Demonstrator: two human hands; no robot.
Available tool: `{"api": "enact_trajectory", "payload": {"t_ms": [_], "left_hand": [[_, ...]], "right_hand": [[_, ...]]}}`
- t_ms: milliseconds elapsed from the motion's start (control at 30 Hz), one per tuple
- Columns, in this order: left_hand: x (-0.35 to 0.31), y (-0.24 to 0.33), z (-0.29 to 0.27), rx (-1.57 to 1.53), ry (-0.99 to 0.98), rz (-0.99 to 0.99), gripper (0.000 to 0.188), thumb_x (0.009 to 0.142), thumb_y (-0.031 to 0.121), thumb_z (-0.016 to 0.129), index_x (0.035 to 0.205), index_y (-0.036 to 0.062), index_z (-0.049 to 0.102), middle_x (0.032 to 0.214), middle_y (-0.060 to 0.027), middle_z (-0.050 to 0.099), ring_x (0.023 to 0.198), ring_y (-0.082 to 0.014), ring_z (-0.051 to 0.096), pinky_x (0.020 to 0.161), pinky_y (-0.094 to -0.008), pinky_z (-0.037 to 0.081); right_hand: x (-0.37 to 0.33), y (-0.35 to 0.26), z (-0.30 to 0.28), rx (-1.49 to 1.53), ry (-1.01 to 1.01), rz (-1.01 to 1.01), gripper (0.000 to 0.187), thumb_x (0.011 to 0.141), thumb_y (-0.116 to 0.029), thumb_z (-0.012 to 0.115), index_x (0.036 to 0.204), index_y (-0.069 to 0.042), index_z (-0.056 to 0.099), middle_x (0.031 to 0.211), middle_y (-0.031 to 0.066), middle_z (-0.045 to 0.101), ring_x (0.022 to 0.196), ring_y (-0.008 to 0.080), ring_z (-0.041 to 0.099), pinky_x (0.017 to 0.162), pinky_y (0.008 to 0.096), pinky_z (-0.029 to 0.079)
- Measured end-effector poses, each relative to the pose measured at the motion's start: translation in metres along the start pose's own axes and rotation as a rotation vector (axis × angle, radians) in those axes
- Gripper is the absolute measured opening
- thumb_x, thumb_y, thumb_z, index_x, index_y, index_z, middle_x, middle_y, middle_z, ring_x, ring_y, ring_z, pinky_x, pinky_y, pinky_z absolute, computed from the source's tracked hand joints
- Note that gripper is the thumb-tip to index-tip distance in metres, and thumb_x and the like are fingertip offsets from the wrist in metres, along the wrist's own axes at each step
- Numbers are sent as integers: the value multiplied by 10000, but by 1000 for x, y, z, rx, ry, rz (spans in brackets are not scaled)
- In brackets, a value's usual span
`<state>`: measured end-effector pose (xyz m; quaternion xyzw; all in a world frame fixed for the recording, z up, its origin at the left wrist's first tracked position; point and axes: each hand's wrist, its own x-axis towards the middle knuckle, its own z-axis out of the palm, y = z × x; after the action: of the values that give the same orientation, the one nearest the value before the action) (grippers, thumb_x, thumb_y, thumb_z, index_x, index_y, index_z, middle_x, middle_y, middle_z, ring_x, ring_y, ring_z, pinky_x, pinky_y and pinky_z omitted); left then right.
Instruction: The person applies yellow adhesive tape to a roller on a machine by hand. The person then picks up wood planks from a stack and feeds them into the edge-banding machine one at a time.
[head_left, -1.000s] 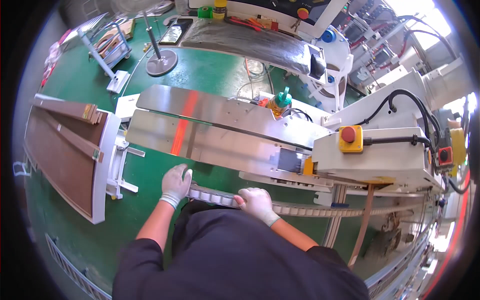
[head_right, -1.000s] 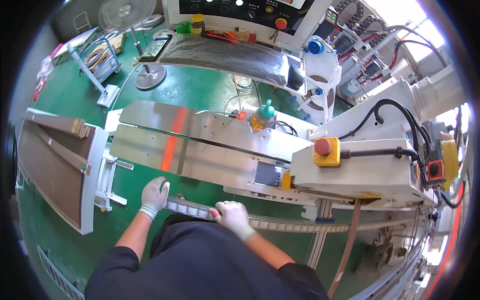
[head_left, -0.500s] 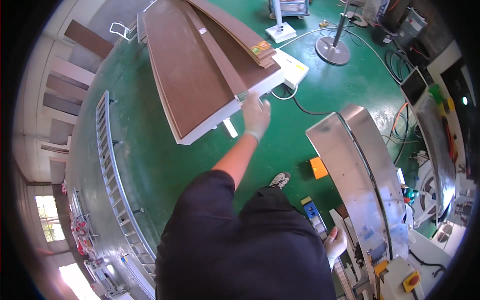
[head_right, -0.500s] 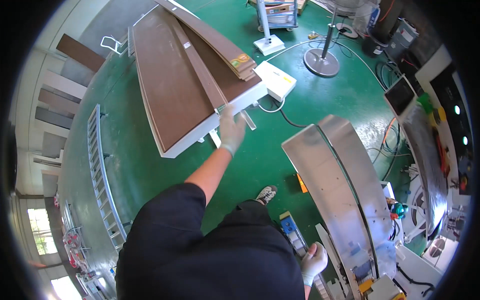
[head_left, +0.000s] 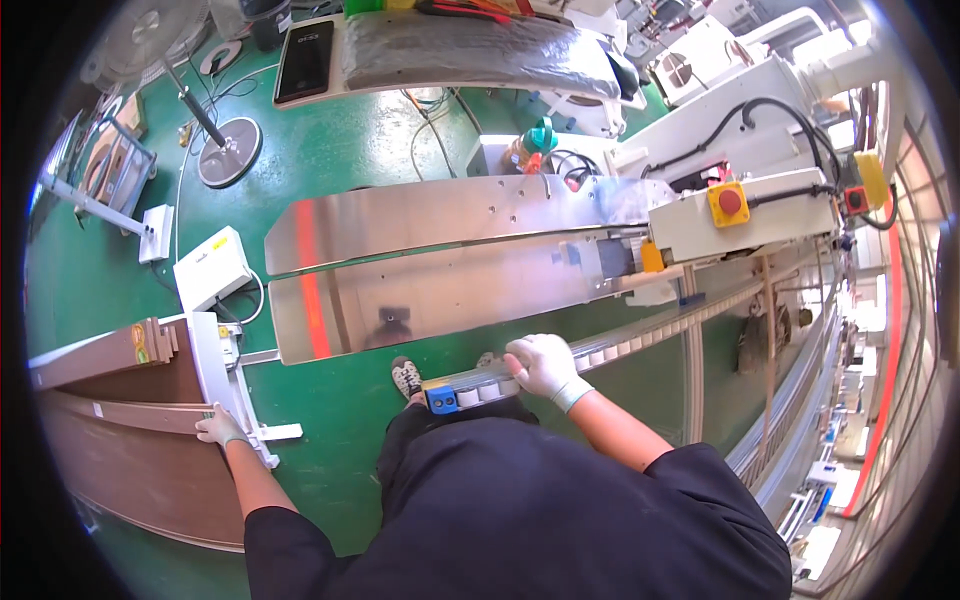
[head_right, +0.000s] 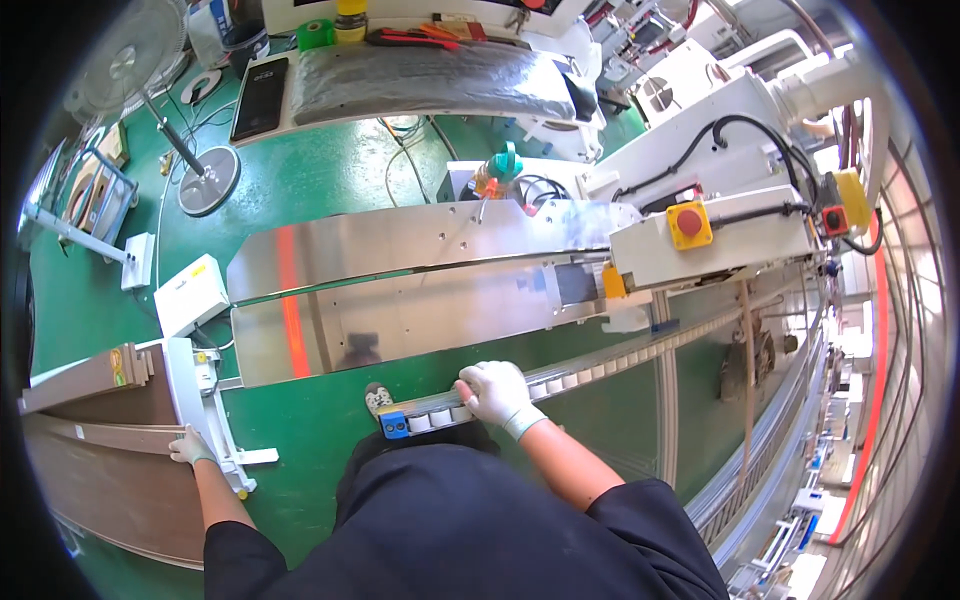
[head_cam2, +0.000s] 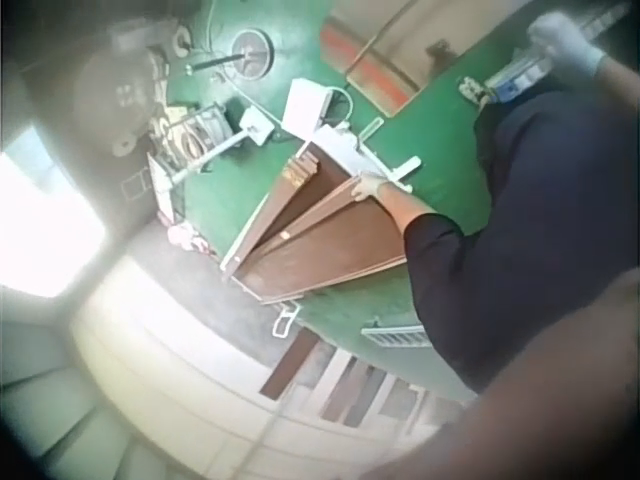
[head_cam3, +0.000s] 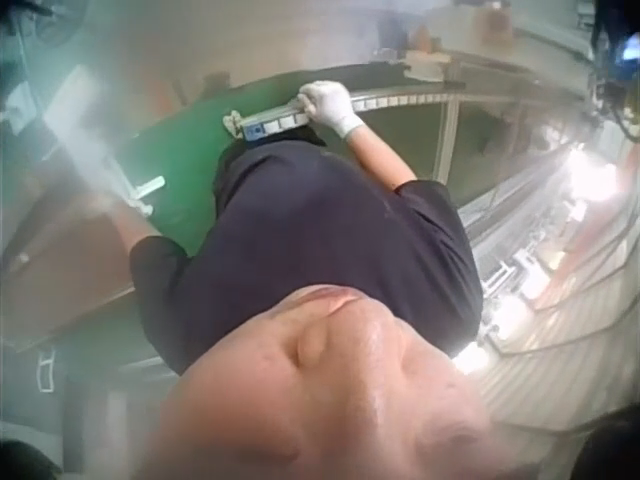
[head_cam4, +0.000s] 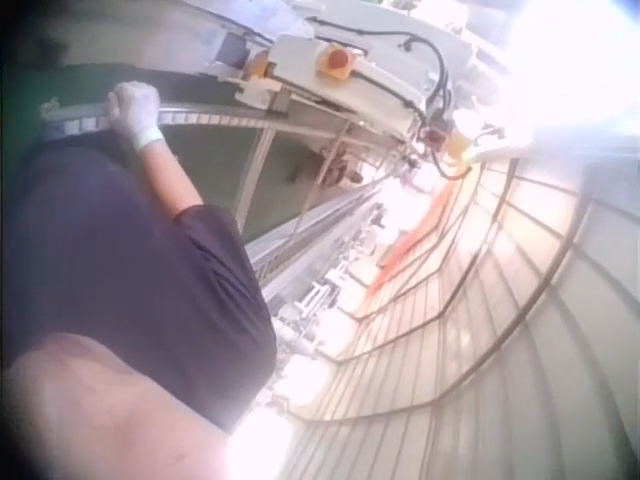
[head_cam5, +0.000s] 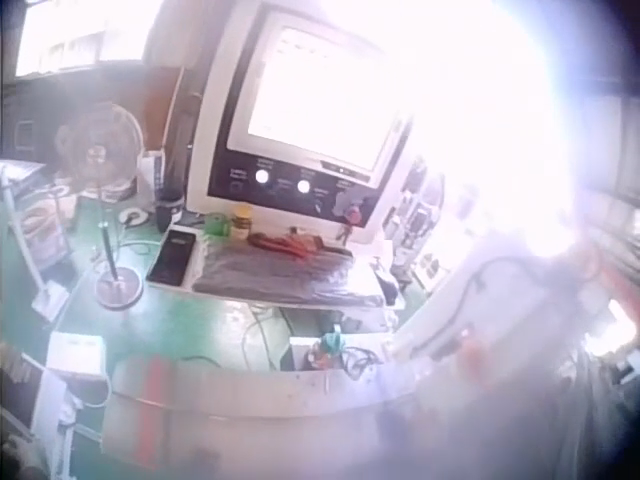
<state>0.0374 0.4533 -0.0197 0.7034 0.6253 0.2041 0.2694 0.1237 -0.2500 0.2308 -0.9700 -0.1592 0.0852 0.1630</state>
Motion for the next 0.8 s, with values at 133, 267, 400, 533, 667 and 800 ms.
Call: {"api": "enact_trajectory", "payload": {"t_ms": [133,267,400,533,667,800], "left_hand": [[30,-21,2,51,-2,34,919,905,337,803,1491,-121,262,1603,-331,125,1363,-471,458,981,-490,603],[37,-17,-12,154,-47,-36,889,924,392,775,1484,-112,302,1570,-296,233,1337,-454,511,940,-473,625],[25,-8,-7,325,-16,-88,820,942,489,727,1406,-110,414,1506,-301,369,1358,-449,497,951,-487,596],[4,-11,-11,364,-36,-76,793,949,549,694,1365,-86,462,1488,-309,398,1344,-460,512,992,-492,567],[-65,29,-30,374,-127,-59,773,947,522,712,1388,-64,470,1478,-299,418,1285,-456,574,1000,-509,565],[-82,54,-58,316,-285,-126,752,937,465,741,1408,-65,491,1474,-288,461,1266,-436,604,1028,-517,553]], "right_hand": [[-9,-2,11,16,47,5,167,892,-294,708,854,-131,712,782,102,696,769,331,689,697,489,526],[-9,-4,16,39,97,5,202,909,-322,694,875,-126,725,786,109,699,765,337,697,698,484,536],[-12,0,12,65,127,33,231,920,-325,687,839,-110,711,784,110,697,762,347,699,700,499,542],[-7,-3,3,70,107,39,262,925,-324,677,773,-111,680,756,110,677,750,346,690,699,493,537],[-19,6,8,69,153,79,267,928,-341,670,782,-118,691,744,105,668,740,335,687,710,475,536],[-20,5,12,67,199,82,259,934,-338,665,803,-116,691,756,100,670,755,324,690,717,471,539]]}}
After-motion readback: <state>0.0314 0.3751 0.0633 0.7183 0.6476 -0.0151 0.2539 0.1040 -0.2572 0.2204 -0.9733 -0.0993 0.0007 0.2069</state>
